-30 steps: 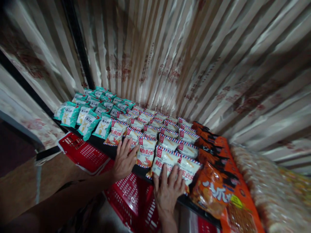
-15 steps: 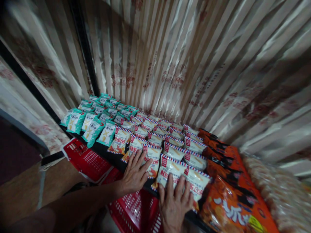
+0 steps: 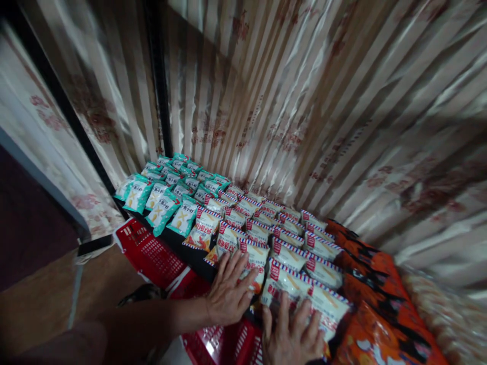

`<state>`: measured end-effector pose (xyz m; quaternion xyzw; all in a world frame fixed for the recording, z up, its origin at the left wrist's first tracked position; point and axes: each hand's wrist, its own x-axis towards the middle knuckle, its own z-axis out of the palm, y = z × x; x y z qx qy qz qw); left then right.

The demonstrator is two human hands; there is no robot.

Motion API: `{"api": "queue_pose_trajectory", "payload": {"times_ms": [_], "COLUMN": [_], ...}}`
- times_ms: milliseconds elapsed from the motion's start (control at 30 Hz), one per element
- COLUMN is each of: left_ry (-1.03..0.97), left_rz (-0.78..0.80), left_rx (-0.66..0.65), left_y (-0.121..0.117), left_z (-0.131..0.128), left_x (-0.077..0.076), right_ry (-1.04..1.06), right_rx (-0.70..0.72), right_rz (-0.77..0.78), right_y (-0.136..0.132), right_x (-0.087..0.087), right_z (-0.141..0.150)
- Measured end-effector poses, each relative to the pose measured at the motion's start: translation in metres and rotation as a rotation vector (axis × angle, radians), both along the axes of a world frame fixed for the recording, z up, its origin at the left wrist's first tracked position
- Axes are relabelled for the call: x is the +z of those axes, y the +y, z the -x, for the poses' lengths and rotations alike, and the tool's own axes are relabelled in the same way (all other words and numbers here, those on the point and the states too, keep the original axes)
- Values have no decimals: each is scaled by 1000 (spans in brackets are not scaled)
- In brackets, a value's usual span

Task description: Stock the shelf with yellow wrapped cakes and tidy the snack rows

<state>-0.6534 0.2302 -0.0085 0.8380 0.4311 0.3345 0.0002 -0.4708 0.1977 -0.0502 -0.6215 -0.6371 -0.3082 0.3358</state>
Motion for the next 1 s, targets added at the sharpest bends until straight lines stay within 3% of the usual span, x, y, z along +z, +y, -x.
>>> {"api": "queue_pose_trajectory", "payload": {"times_ms": [133,233,500,600,833,1000], "left_ry": [-99,-177,-153,-140,-130,-69], "left_rz": [81,128,138,129,308,460], "left_rx": [103,242,429,424,342,282], "left_y": [-3,-3,7,14,20,18], "left_z": [8,37,197,235,264,277], "left_x": [19,23,-2,-5,2,7], "right_ry": [-3,22,81,105,112,119], "right_rx": [32,104,323,387,387,372], "right_rz": [-48,-18,133,152,179,188], "right_y": [-2,-7,-17,-19,-39,-62], "right_x": [11,16,28,40,67,75], "right_z": [30,67,175,205,245,260]}}
